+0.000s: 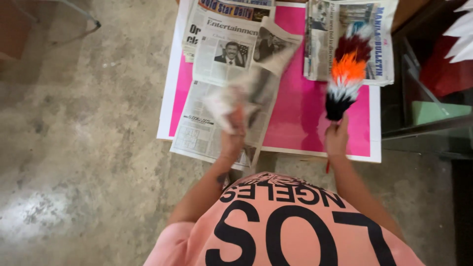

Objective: Dusting and flipping through a stack of newspapers on a table using a feather duster.

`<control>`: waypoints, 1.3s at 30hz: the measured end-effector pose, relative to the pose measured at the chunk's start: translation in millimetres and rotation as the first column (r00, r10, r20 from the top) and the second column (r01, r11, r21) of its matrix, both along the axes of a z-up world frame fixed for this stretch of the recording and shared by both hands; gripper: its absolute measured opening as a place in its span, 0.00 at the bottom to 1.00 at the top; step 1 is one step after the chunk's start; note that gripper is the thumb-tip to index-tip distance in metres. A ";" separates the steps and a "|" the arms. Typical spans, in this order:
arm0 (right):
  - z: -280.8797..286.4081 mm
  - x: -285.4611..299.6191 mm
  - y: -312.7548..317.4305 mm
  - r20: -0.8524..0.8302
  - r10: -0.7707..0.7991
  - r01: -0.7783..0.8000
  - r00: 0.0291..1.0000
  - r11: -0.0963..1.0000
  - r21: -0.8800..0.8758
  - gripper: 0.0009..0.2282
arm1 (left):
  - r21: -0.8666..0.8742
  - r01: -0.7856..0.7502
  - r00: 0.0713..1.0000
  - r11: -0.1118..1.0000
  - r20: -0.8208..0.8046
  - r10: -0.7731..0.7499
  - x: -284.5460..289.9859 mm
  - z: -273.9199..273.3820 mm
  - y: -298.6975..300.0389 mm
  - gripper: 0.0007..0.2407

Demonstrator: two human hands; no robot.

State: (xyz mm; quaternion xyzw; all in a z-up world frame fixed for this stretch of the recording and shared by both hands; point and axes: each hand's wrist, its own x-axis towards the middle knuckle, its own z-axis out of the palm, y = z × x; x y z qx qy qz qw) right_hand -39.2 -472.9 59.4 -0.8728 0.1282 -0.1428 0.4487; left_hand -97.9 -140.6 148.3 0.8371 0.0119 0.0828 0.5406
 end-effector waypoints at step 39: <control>-17.4 -16.5 93.3 -0.273 0.053 -0.066 0.960 0.997 -0.040 0.21 | 0.695 0.231 0.845 0.681 0.204 -0.495 0.0 -29.9 57.7 0.31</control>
